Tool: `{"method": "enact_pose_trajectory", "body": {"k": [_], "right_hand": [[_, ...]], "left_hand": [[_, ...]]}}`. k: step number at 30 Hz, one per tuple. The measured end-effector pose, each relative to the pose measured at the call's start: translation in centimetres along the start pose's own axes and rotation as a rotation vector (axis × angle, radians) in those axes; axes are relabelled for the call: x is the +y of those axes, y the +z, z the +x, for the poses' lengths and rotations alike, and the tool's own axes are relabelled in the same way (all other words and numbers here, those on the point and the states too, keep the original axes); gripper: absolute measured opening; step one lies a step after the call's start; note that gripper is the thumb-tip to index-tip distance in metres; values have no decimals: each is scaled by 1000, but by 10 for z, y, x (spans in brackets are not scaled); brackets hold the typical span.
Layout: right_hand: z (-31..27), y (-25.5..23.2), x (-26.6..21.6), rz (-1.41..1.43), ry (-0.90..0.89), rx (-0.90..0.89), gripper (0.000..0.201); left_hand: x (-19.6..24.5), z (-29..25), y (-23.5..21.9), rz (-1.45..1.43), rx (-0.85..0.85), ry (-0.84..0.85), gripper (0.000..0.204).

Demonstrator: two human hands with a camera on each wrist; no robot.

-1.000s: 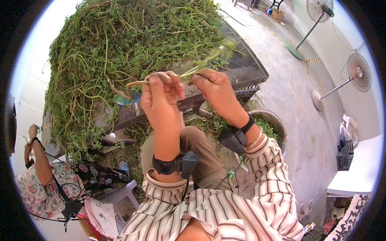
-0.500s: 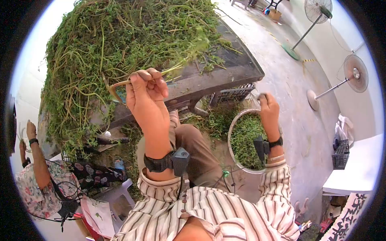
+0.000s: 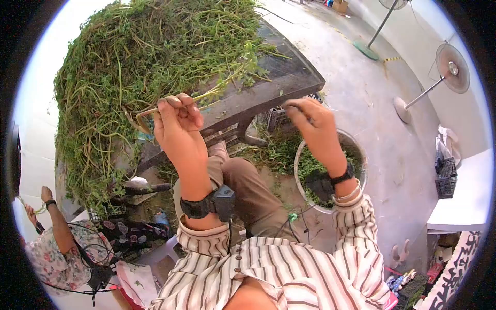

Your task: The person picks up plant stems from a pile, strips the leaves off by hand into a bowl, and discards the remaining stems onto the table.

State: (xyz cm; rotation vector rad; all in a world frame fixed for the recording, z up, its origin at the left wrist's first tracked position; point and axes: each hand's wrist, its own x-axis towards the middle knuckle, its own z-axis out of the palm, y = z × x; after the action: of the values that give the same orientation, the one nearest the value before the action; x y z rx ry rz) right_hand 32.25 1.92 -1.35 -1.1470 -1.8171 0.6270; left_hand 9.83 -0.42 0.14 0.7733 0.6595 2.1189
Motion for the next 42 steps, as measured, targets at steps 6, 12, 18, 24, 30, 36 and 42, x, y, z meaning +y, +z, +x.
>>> {"method": "enact_pose_trajectory", "body": {"k": [6, 12, 18, 24, 30, 36, 42], "right_hand": [[34, 48, -51, 286, -8, -201, 21], [48, 77, -56, 347, -61, -205, 23], [40, 75, -39, 158, -120, -86, 16], [8, 8, 42, -327, 88, -27, 21], [-45, -37, 63, -404, 325, -45, 22], [-18, -7, 22, -41, 173, 88, 14], [24, 35, -35, 114, -77, -87, 17]], "left_hand": [[-1, 0, -2, 2, -46, -12, 27], [1, -1, 2, 36, -26, -32, 27], [0, -3, 3, 29, -19, -65, 27], [18, 2, -7, -8, 10, 53, 25], [13, -1, -4, -24, 18, 3, 26], [9, -1, -3, 5, 1, 7, 28], [12, 1, -6, 2, -4, -8, 27]]}}
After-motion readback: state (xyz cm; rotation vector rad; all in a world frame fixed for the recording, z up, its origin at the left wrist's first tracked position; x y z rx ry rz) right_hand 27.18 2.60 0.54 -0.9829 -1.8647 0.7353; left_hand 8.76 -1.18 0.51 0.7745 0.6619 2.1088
